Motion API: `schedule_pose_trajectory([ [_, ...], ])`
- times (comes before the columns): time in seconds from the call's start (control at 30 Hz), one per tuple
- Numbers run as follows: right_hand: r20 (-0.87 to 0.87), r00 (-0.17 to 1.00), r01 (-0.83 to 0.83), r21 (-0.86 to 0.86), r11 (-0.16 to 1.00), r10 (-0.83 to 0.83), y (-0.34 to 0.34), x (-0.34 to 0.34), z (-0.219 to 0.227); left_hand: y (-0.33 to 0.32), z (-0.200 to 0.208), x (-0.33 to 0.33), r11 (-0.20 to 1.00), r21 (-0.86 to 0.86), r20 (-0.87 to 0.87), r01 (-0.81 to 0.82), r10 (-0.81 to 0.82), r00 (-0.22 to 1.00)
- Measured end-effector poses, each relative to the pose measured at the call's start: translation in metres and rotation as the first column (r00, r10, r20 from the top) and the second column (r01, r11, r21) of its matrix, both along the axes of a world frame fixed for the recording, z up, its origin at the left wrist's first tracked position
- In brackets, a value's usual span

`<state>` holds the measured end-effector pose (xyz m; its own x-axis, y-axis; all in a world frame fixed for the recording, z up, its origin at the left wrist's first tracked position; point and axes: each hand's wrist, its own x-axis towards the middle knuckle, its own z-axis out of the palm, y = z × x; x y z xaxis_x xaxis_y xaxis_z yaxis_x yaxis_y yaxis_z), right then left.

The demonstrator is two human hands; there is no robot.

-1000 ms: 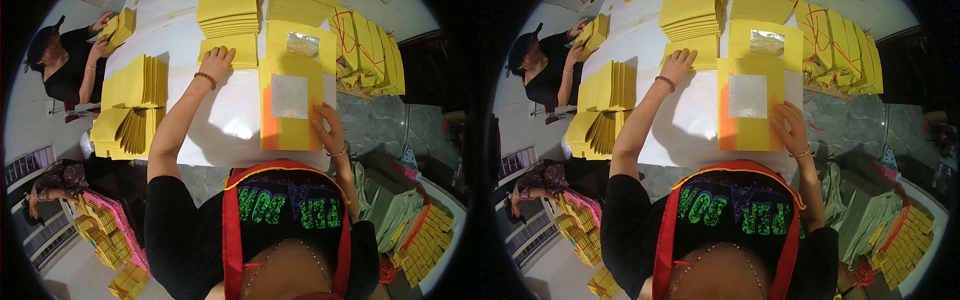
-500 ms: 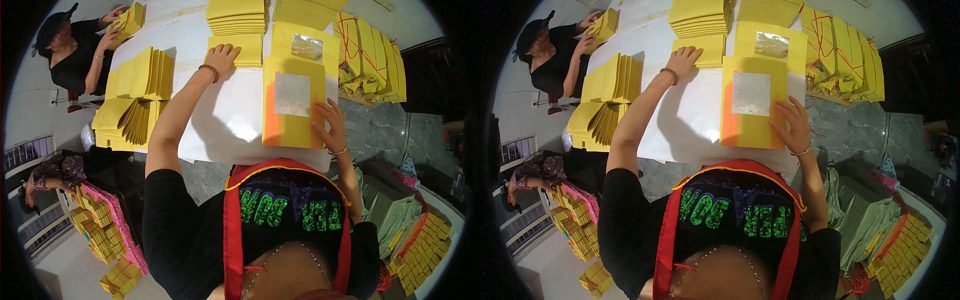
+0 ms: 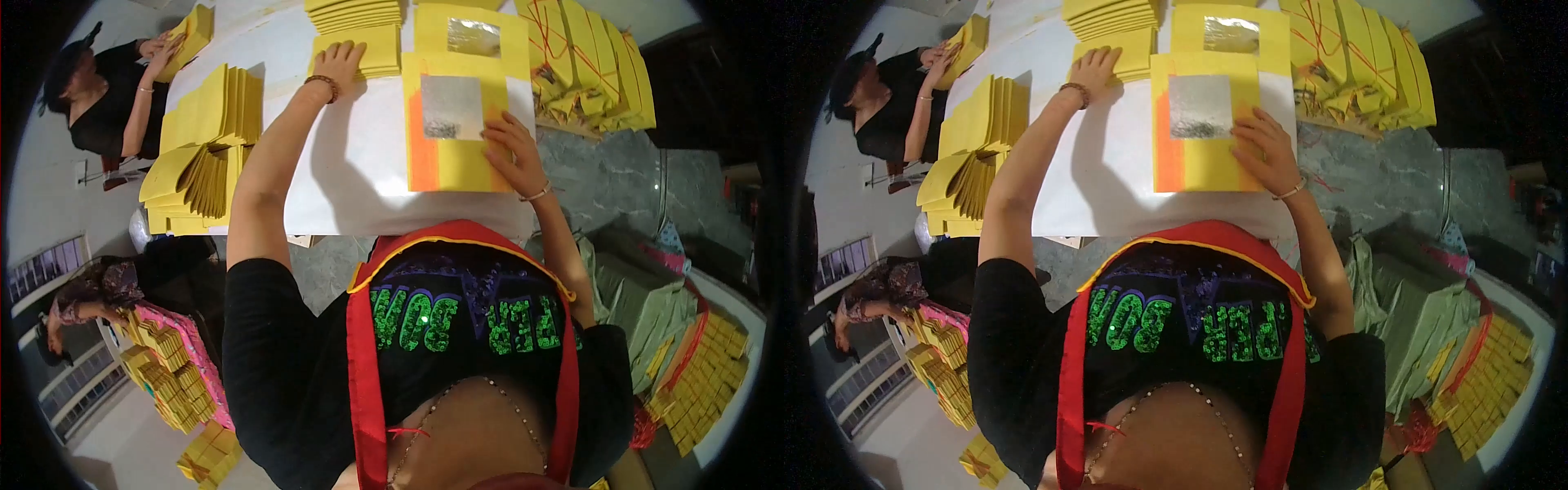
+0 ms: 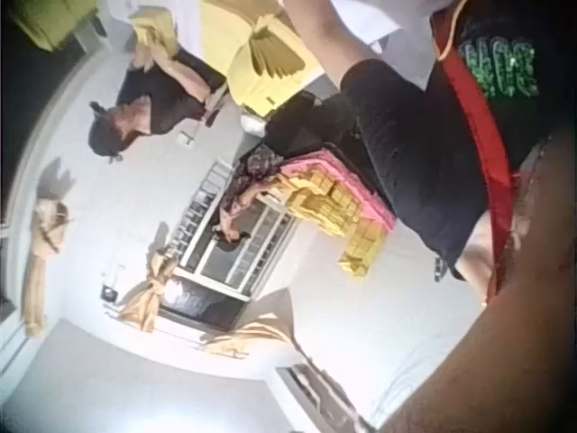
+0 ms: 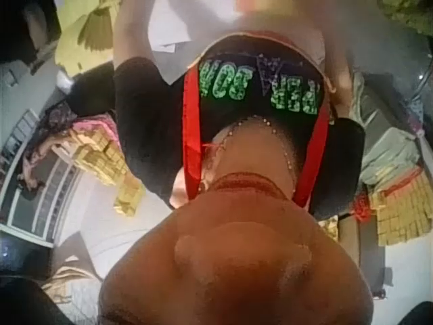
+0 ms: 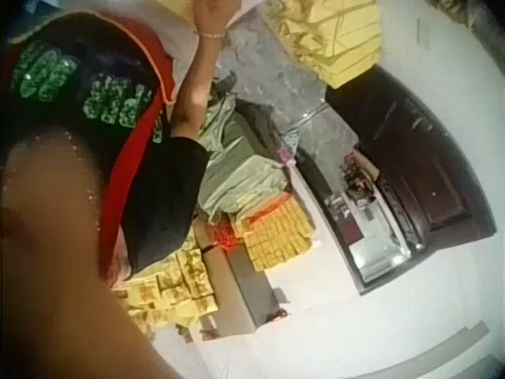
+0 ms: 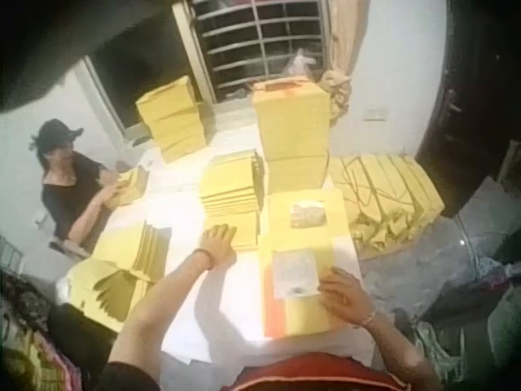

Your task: Folding and stacking yellow sheets of paper on a work table.

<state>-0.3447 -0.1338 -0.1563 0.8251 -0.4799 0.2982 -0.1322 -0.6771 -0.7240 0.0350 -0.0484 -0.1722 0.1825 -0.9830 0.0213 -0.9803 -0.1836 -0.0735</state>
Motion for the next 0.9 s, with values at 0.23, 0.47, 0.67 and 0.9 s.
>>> schedule_pose_trajectory([
  [0.23, 0.084, 0.996, 0.021, 0.026, 0.999, -0.023, -0.002, -0.001, -0.010, 0.025, 0.047, -0.089, 0.896, -0.417, -0.352, 0.153, -0.314, 0.882],
  [0.47, 0.108, 0.994, 0.013, 0.093, 0.996, -0.023, -0.001, 0.000, -0.013, 0.089, 0.072, -0.172, 0.863, -0.233, -0.485, 0.448, -0.502, 0.716],
  [0.67, 0.104, 0.995, -0.033, 0.190, 0.981, 0.014, -0.008, -0.004, -0.021, 0.085, 0.073, -0.167, 0.862, -0.333, -0.597, 0.383, -0.507, 0.622],
  [0.9, 0.180, 0.984, -0.068, 0.382, 0.922, -0.002, -0.009, -0.004, -0.020, 0.075, 0.078, -0.156, 0.994, -0.034, -0.864, 0.102, -0.081, 0.497],
])
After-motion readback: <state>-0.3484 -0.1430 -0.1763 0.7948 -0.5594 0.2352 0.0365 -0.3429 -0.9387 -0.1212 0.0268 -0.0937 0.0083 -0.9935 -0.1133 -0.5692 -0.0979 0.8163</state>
